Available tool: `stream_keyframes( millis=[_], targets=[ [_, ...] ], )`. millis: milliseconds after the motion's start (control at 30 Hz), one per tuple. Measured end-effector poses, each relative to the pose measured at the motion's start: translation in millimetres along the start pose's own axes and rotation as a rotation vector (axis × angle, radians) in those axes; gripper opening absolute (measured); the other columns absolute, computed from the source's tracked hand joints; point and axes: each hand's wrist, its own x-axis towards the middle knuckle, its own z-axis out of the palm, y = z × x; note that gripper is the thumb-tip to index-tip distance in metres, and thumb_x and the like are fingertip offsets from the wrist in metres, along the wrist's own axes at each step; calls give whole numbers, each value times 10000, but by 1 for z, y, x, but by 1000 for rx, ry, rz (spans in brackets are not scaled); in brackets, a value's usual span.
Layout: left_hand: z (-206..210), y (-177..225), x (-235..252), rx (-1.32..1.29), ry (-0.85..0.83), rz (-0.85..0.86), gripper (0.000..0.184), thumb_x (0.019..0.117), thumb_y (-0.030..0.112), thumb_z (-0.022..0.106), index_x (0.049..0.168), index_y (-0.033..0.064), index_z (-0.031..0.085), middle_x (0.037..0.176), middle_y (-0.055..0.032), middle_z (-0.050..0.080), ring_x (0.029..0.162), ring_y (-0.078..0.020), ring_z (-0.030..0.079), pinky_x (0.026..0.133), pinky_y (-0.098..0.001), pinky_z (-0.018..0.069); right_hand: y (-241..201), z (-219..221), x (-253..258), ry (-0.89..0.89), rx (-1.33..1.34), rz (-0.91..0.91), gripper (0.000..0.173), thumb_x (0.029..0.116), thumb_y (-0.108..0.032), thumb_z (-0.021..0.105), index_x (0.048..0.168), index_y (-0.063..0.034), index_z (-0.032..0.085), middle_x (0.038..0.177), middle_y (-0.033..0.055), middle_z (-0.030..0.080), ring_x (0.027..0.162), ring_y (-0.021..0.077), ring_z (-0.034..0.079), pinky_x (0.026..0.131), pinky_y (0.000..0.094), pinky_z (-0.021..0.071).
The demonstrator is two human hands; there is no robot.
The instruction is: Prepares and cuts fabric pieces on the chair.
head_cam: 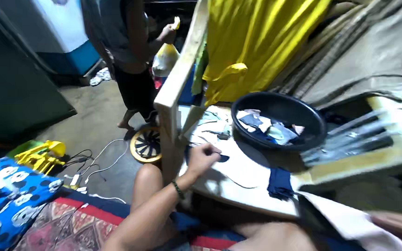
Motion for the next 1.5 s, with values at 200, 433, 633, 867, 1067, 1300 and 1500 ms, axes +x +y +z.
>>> stream_keyframes(
  millis=[200, 433, 633, 867, 1067, 1300, 1500],
  targets=[
    [-24, -8, 2, -297, 91, -208, 215, 943, -32, 450, 802, 45, 592, 802, -18, 705, 722, -91, 663, 670, -266, 554, -20, 89, 65, 73, -36, -137, 255, 965, -67, 526, 1038, -7, 763, 1045, 34, 729, 978, -17, 662, 894, 154, 544],
    [-23, -2, 3, -322, 78, -308, 222, 935, -71, 421, 807, 51, 555, 767, -10, 658, 616, -64, 600, 554, -207, 499, 24, 126, 140, -30, -21, 123, 200, 959, 53, 477, 985, 78, 674, 932, 119, 660, 862, 114, 610, 813, 282, 503],
    [-12, -6, -9, 373, -436, 66, 217, 903, -48, 533, 1026, -64, 711, 1101, -161, 688, 927, -209, 655, 816, -371, 541, 67, 139, 150, 2, -180, 292, 292, 976, 100, 458, 1069, 92, 734, 1108, 259, 709, 1110, 332, 661, 1035, 433, 478],
    [5, -10, -19, 579, -511, 247, 144, 910, 4, 610, 966, -23, 740, 1128, -185, 696, 923, -274, 705, 806, -430, 590, 75, 144, 144, 207, -212, 194, 247, 984, 31, 532, 1069, 73, 760, 1037, 264, 727, 1031, 376, 689, 977, 473, 511],
    [9, -8, -1, 594, -342, 140, 189, 914, -33, 588, 1032, -51, 734, 1013, -198, 674, 810, -232, 647, 748, -352, 549, 79, 139, 148, 91, -237, 176, 289, 968, 71, 520, 1138, 46, 753, 1115, 257, 725, 1115, 396, 673, 1035, 508, 483],
    [21, -23, 2, 621, -434, 237, 176, 911, 23, 674, 1062, -43, 738, 1166, -213, 691, 1040, -302, 698, 913, -418, 573, 74, 147, 150, 138, -446, 358, 284, 937, 126, 502, 1118, 101, 720, 1101, 329, 674, 1121, 482, 633, 1009, 565, 477],
    [7, -13, 10, 647, -275, 168, 210, 916, 81, 708, 1078, -50, 738, 1093, -223, 713, 989, -334, 703, 901, -488, 563, 79, 146, 151, 100, -359, 337, 334, 955, 104, 486, 1187, 58, 722, 1166, 306, 688, 1148, 461, 642, 1043, 563, 464]
  ],
)
